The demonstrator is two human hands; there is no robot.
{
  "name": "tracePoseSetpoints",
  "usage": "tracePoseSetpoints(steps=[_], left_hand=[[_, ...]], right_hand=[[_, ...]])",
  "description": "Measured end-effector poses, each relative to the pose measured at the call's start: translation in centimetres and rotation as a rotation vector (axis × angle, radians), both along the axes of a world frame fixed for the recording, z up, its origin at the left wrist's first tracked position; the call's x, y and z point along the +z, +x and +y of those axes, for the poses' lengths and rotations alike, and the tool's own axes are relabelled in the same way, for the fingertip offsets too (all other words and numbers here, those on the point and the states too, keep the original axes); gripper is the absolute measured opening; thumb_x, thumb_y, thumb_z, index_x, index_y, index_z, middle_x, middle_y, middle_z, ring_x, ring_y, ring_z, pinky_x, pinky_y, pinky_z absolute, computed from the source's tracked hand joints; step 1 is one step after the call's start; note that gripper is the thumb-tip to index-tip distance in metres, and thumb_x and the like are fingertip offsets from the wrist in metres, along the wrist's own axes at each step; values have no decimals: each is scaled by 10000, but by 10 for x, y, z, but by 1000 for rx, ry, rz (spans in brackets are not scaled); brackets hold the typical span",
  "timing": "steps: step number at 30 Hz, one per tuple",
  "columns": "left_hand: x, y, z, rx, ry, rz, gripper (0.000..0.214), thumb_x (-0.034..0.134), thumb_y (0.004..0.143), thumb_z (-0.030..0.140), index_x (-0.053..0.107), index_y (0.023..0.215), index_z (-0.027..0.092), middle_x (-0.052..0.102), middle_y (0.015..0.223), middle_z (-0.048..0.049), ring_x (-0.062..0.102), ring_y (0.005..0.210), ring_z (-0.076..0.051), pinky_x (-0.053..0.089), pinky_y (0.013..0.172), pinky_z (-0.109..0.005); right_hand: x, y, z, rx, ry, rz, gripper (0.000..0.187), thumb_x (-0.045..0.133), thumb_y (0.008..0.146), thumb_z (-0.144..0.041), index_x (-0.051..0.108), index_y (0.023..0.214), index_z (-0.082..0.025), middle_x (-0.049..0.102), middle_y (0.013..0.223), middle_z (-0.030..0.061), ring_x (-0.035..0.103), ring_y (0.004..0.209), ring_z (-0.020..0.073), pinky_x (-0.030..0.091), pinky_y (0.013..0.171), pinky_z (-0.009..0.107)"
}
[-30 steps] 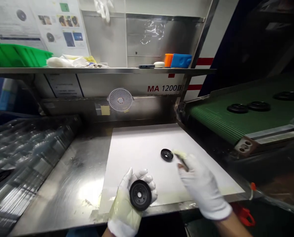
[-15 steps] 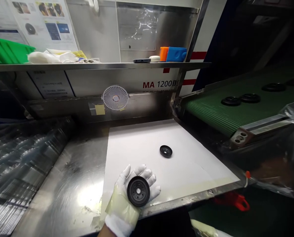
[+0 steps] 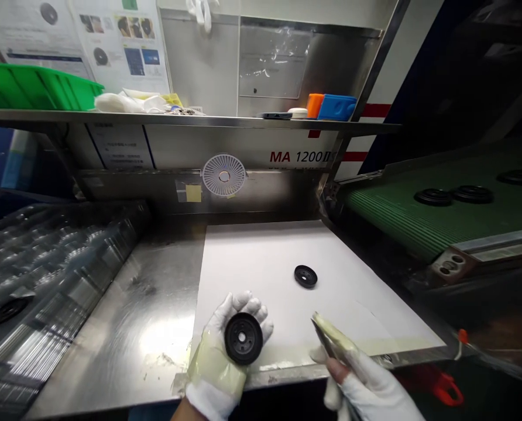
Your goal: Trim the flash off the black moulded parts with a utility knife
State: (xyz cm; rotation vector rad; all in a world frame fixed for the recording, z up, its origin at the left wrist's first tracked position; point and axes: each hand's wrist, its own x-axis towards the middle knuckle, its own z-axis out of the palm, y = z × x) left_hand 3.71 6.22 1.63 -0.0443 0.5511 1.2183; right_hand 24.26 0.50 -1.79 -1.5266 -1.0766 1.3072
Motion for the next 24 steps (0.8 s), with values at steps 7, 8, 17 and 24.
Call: tracePoseSetpoints(steps=[7,8,17,24], left_hand=[[-3,-5,2,233,-100,-58,281,619,749,90,623,1030,90,654,1046,-151,641,962,-230,550,808,-338],[-4,-7,1,207,-106,-84,285,616,760,121,620,1044,101,642,1094,-161,627,1009,-256,550,818,-372],[0,6,-5,221,-62,26,137,622,778,153,668,906,140,703,877,-71,679,834,-211,570,760,-356],[-2,11,-1,245,-57,20,203,591,774,119,677,957,92,700,973,-143,662,936,-256,555,828,-377]], right_hand=[[28,-63,17,121,249,340,476,622,765,-552,624,1145,-265,685,998,76,641,931,238,502,877,390],[33,-65,19,145,245,390,522,654,736,-548,595,1175,-272,674,999,67,631,944,234,493,882,381],[4,-78,22,-72,390,281,507,771,563,-599,567,845,-231,434,550,-62,407,464,106,369,459,250],[-3,-83,18,-74,308,342,450,474,808,-643,578,714,-215,546,519,4,538,470,161,478,478,296]])
